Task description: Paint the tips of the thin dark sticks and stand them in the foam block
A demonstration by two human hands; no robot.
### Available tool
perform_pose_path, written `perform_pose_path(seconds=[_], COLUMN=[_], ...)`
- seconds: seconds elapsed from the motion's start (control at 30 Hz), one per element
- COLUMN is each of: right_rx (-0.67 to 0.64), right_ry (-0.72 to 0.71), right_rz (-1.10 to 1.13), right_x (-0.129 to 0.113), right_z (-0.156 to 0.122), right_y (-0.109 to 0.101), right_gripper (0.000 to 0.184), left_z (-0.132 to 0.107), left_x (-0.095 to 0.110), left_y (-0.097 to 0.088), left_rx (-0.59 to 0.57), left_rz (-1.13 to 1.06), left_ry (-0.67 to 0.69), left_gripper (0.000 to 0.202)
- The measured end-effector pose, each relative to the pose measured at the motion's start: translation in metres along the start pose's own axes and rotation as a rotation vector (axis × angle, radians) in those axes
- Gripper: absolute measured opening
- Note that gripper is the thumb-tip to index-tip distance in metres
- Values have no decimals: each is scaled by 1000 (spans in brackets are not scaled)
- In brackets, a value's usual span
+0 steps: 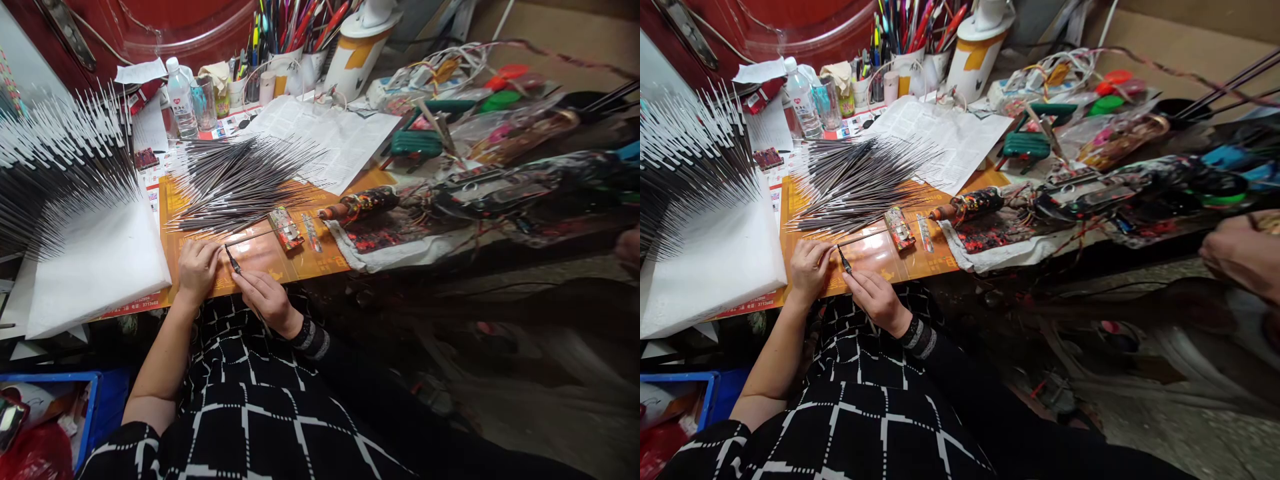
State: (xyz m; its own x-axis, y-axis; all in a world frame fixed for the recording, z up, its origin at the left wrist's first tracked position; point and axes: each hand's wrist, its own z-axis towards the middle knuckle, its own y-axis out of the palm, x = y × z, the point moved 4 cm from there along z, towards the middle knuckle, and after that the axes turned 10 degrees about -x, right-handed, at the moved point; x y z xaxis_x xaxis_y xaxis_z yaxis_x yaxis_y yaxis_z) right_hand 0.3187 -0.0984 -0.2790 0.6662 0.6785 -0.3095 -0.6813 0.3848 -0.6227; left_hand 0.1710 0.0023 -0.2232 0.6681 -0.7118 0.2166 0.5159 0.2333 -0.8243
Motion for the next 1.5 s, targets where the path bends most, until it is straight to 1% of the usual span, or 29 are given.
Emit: perform_pose_path(seconds=[0.07, 0.23, 0.57, 0.63, 0.7, 0.77, 0.87, 1.03, 1.13, 1.23, 1.3, 1.37, 1.43, 1.5], right_rx=[-8, 14, 35, 51, 52, 59, 109, 279, 382, 503, 604, 699, 739, 728], right_ry=[8, -8, -18, -29, -43, -43, 25, 269, 420, 572, 640, 668, 682, 697], right_rz=[-5, -23, 4, 26, 51, 49, -11, -226, -350, -438, -494, -555, -627, -696], right_x=[0, -1, 0, 0, 0, 1, 9, 30, 44, 62, 73, 84, 93, 99], right_z=[0, 0, 0, 1, 0, -2, -11, -34, -46, -58, -66, -73, -76, -77], right_y=[1, 0, 0, -3, -11, -28, -68, -145, -182, -211, -227, -242, -252, -258], right_gripper=[57, 61, 60, 59, 57, 55, 53, 49, 37, 26, 25, 27, 28, 29], left_z=[0, 0, 1, 2, 2, 3, 4, 10, 14, 17, 18, 19, 20, 21], left_x=[0, 0, 0, 0, 0, -1, -2, -3, -3, -4, -6, -7, -9, -10], left_y=[0, 0, -2, -3, -3, -4, -7, -11, -12, -12, -12, -11, -10, -9], left_rx=[2, -3, -22, -27, -30, -29, -17, 12, 32, 61, 81, 95, 102, 102], left_rz=[3, 4, -4, -4, -12, -24, -26, 15, 37, 61, 78, 86, 85, 85], left_ry=[1, 2, -25, -33, -36, -26, -4, 60, 95, 131, 157, 177, 187, 193], left_gripper=[18, 18, 21, 21, 21, 20, 17, 14, 13, 12, 12, 12, 12, 13])
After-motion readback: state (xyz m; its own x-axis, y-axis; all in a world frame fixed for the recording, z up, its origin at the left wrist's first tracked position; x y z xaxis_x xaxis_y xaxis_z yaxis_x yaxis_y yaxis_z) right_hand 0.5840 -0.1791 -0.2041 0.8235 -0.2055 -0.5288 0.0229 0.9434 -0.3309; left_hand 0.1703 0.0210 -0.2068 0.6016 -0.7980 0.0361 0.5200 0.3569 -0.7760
